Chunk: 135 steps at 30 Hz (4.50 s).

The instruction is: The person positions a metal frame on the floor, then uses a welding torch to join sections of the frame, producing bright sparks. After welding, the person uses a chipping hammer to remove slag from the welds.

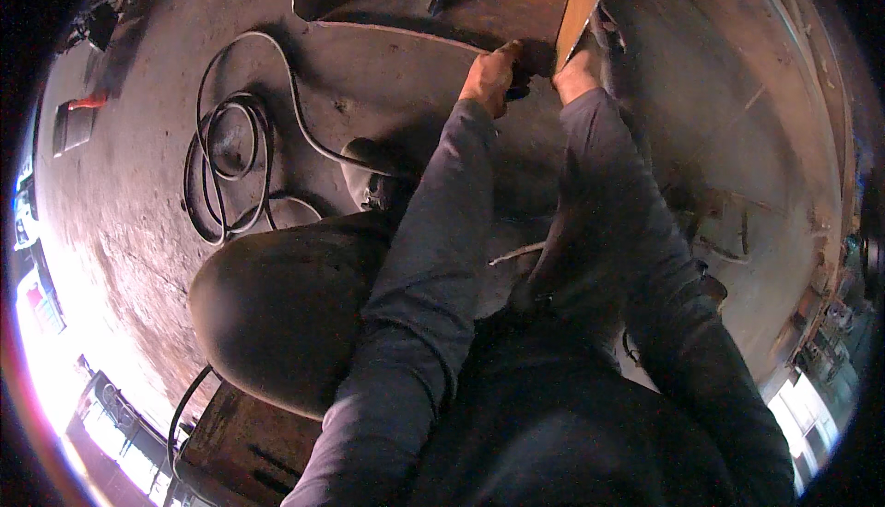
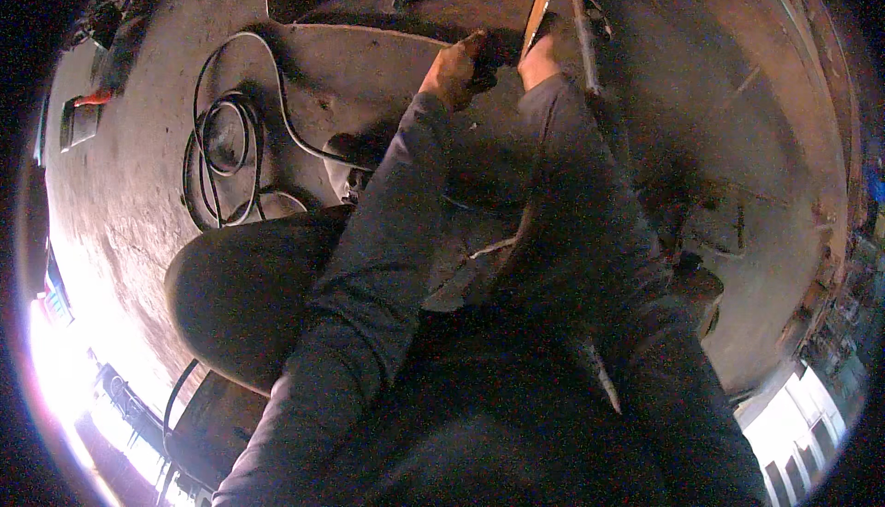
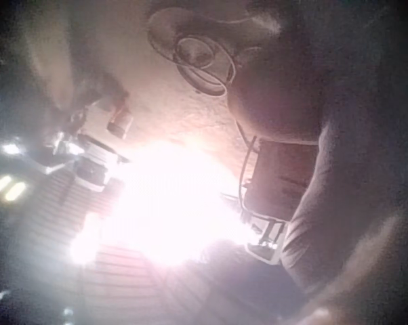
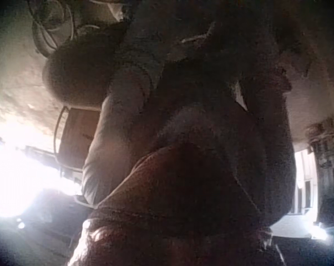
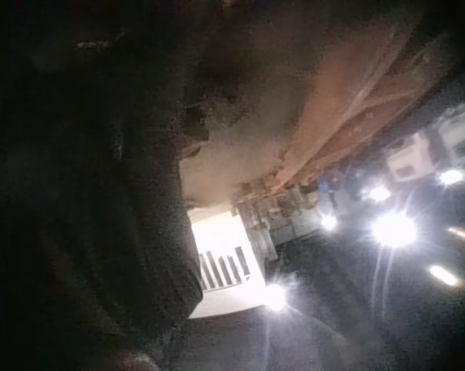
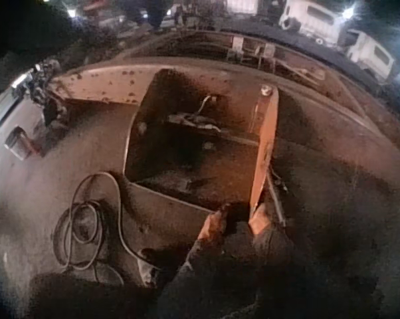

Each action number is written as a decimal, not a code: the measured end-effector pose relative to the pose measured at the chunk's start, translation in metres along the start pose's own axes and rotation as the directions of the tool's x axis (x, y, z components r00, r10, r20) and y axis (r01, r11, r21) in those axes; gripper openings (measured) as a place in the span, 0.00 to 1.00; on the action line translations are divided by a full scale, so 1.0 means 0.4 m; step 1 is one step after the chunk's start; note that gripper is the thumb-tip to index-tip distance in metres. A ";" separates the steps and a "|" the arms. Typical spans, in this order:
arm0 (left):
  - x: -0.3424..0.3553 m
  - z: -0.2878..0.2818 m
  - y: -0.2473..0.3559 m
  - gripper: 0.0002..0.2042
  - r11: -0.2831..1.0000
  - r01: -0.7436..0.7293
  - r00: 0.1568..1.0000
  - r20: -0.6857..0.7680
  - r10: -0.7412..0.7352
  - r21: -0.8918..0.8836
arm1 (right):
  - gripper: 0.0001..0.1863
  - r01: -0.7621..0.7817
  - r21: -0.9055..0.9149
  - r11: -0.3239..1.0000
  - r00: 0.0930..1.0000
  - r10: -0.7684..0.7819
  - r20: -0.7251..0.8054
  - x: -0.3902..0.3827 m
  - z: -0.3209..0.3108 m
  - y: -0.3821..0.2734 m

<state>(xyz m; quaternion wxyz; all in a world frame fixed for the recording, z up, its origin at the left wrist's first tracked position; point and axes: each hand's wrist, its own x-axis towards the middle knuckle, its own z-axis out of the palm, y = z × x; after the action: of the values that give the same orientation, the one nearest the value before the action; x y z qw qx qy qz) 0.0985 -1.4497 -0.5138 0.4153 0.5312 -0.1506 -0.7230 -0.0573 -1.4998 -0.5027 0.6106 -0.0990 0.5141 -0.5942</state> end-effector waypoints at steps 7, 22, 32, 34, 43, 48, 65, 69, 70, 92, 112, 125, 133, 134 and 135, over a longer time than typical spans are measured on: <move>0.042 -0.052 -0.018 0.26 0.999 0.010 0.999 0.045 -0.012 0.041 | 0.20 -0.002 0.092 0.996 0.999 -0.001 0.039 -0.007 0.045 0.031; -0.018 0.012 0.003 0.20 0.996 -0.018 0.994 0.102 0.026 -0.082 | 0.28 0.089 0.062 0.994 0.995 -0.092 0.049 0.013 0.050 0.017; 0.043 -0.017 -0.046 0.18 0.995 -0.042 0.995 0.082 0.049 -0.093 | 0.21 0.098 -0.162 0.982 0.994 -0.091 0.054 -0.004 0.019 -0.004; 0.004 0.012 -0.023 0.18 0.996 -0.041 0.998 0.043 0.044 -0.077 | 0.22 0.240 -0.352 0.905 0.967 -0.189 0.172 -0.035 -0.027 -0.068; -0.002 0.011 -0.022 0.21 0.988 -0.086 0.993 -0.068 0.096 0.132 | 0.16 0.378 -0.868 0.324 0.920 -0.239 0.311 -0.144 -0.192 -0.287; -0.029 -0.028 -0.001 0.21 0.979 -0.061 0.991 -0.102 0.082 0.194 | 0.22 0.428 -0.850 -0.308 0.870 -0.113 0.479 0.097 -0.337 -0.132; -0.052 -0.013 0.023 0.22 0.992 0.027 0.974 -0.226 0.001 0.121 | 0.31 0.161 -0.888 -0.430 0.928 -0.241 0.285 0.433 -0.496 0.038; -0.065 0.027 0.038 0.22 0.996 -0.066 0.986 -0.146 0.075 0.065 | 0.33 0.320 -0.782 -0.535 0.672 -0.453 0.585 0.491 -0.539 0.060; -0.050 0.064 0.042 0.21 0.996 -0.070 0.992 -0.100 0.076 0.055 | 0.32 0.297 -0.752 -0.589 0.684 -0.419 0.597 0.547 -0.582 -0.003; -0.016 -0.006 0.006 0.21 0.994 -0.075 0.983 -0.159 0.086 0.079 | 0.11 0.111 -0.740 0.664 0.994 -0.091 0.067 -0.362 -0.262 -0.381; -0.058 -0.009 0.033 0.22 0.955 -0.115 0.990 -0.051 0.134 0.273 | 0.20 0.536 -0.727 0.429 0.844 -0.243 0.479 -0.577 -0.148 -0.613; -0.029 -0.016 0.022 0.25 0.919 -0.027 0.991 -0.107 0.075 0.392 | 0.42 0.309 -0.951 -0.021 0.938 0.172 0.301 -0.708 -0.357 -0.579; -0.018 -0.014 0.006 0.26 0.987 -0.053 0.998 -0.029 0.058 0.150 | 0.41 0.528 -0.840 -0.124 0.849 0.056 0.525 -0.708 -0.316 -0.601; -0.013 -0.036 0.009 0.25 0.985 -0.052 0.997 -0.053 0.062 0.165 | 0.40 0.525 -0.849 -0.052 0.850 -0.004 0.526 -0.705 -0.316 -0.616; 0.001 -0.036 0.005 0.25 0.983 -0.046 0.996 -0.072 0.060 0.177 | 0.39 0.407 -0.893 0.192 0.913 -0.051 0.405 -0.714 -0.298 -0.635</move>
<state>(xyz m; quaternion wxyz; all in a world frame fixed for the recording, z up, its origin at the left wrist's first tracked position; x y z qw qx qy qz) 0.1123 -1.4480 -0.5186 0.3915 0.5890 -0.2116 -0.6745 -0.2377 -1.2748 -0.2249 0.3865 -0.6154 0.6538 -0.2109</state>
